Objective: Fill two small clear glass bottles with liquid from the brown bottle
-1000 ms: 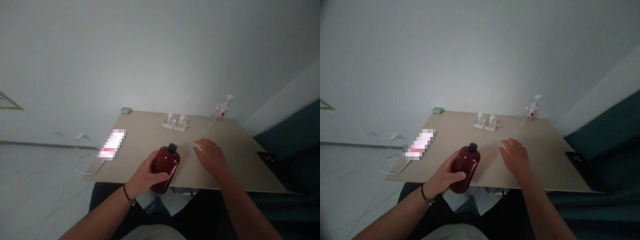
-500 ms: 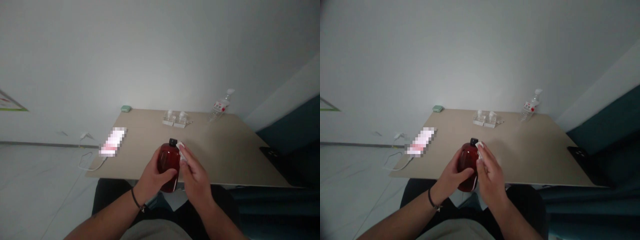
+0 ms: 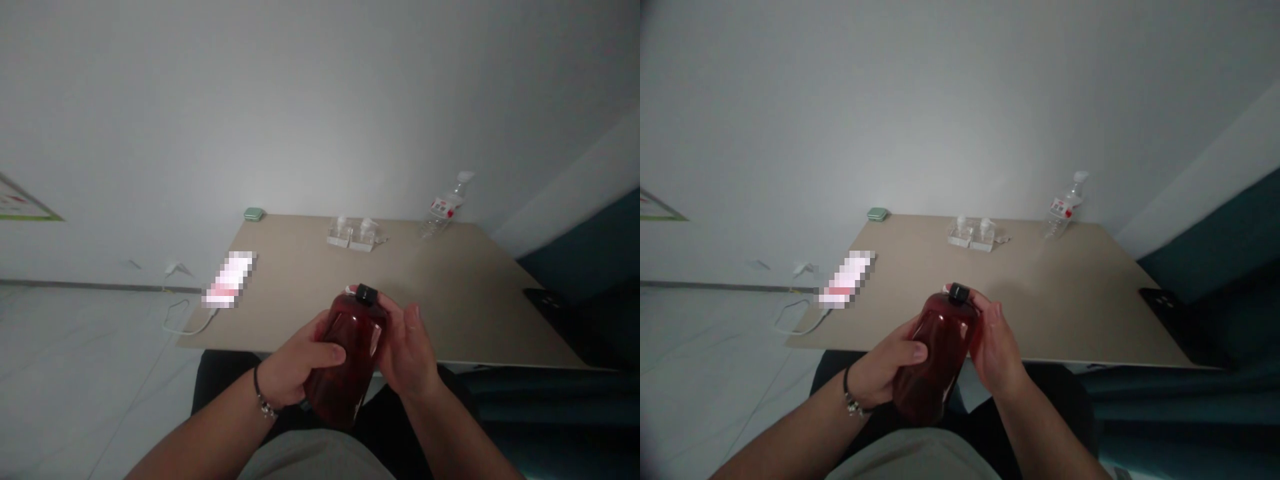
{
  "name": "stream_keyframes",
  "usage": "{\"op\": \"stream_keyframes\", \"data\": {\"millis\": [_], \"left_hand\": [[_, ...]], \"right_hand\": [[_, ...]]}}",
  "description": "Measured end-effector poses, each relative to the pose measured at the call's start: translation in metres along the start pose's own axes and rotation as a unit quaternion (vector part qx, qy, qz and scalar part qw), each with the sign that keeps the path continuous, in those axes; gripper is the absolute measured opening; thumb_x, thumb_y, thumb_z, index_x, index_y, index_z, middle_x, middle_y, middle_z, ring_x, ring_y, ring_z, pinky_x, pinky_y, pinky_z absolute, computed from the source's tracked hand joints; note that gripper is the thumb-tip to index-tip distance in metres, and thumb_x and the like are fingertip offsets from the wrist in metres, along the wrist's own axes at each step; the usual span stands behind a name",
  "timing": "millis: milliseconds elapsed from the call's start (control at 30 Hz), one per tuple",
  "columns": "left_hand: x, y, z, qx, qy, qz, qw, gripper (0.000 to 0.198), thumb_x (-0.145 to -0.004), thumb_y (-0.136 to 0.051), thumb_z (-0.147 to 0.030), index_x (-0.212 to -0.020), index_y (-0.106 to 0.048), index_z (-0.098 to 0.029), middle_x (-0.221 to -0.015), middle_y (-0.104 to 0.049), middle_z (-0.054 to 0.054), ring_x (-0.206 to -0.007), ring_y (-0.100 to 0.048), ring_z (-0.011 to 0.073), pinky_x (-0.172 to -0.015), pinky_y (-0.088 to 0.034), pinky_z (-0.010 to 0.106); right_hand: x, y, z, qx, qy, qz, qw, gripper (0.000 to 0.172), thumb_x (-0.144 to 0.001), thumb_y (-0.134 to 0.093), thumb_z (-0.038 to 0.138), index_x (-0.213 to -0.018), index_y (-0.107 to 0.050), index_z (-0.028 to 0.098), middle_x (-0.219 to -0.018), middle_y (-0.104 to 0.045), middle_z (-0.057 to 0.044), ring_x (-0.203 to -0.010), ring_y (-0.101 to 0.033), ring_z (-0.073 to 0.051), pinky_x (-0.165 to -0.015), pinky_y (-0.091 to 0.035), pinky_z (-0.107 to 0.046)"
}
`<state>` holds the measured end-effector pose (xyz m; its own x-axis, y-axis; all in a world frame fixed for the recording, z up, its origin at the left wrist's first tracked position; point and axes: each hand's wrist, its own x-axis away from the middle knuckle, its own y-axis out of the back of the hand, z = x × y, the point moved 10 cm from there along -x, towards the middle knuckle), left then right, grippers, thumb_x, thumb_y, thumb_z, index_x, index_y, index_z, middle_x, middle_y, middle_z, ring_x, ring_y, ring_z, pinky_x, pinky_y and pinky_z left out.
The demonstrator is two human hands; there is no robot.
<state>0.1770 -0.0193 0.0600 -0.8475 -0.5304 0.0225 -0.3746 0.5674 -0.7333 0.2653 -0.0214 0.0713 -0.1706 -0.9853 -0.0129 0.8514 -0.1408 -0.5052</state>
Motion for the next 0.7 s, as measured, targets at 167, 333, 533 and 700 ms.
{"op": "stream_keyframes", "data": {"millis": [167, 333, 533, 700], "left_hand": [[0.002, -0.010, 0.028, 0.079, 0.129, 0.080, 0.985, 0.053, -0.059, -0.095, -0.031, -0.103, -0.076, -0.010, -0.092, -0.078, 0.008, -0.075, -0.071, 0.0144, -0.070, -0.055, 0.020], [0.007, -0.003, 0.054, 0.040, 0.184, 0.049, 0.981, 0.057, -0.053, -0.097, -0.020, -0.106, -0.078, -0.014, -0.093, -0.078, 0.005, -0.074, -0.069, 0.0142, -0.071, -0.053, 0.022], [0.004, -0.003, 0.047, 0.021, 0.119, 0.064, 0.991, 0.053, -0.066, -0.094, -0.028, -0.114, -0.075, -0.015, -0.102, -0.077, 0.007, -0.087, -0.069, 0.0173, -0.082, -0.049, 0.026], [0.008, -0.002, 0.038, 0.000, 0.075, 0.054, 0.996, 0.048, -0.070, -0.095, -0.036, -0.109, -0.073, -0.017, -0.097, -0.074, 0.003, -0.090, -0.067, 0.0159, -0.087, -0.048, 0.025]], "right_hand": [[-0.001, -0.025, 0.002, 0.005, -0.085, 0.179, 0.980, 0.087, -0.090, -0.025, 0.088, -0.104, -0.079, 0.021, -0.104, -0.080, -0.011, -0.099, -0.075, -0.028, -0.097, -0.054, -0.046], [0.022, -0.064, 0.023, 0.299, -0.118, 0.495, 0.807, 0.071, -0.095, -0.042, 0.076, -0.115, -0.078, 0.019, -0.121, -0.077, -0.013, -0.118, -0.069, -0.028, -0.103, -0.048, -0.042], [0.022, -0.079, 0.034, 0.711, -0.002, 0.332, 0.621, 0.040, -0.091, -0.063, 0.055, -0.103, -0.080, 0.020, -0.098, -0.079, -0.011, -0.091, -0.071, -0.027, -0.083, -0.050, -0.038], [0.041, -0.099, 0.034, 0.820, 0.149, 0.226, 0.504, 0.048, -0.082, -0.071, 0.067, -0.083, -0.077, 0.019, -0.078, -0.072, -0.009, -0.077, -0.065, -0.028, -0.072, -0.049, -0.042]]}}
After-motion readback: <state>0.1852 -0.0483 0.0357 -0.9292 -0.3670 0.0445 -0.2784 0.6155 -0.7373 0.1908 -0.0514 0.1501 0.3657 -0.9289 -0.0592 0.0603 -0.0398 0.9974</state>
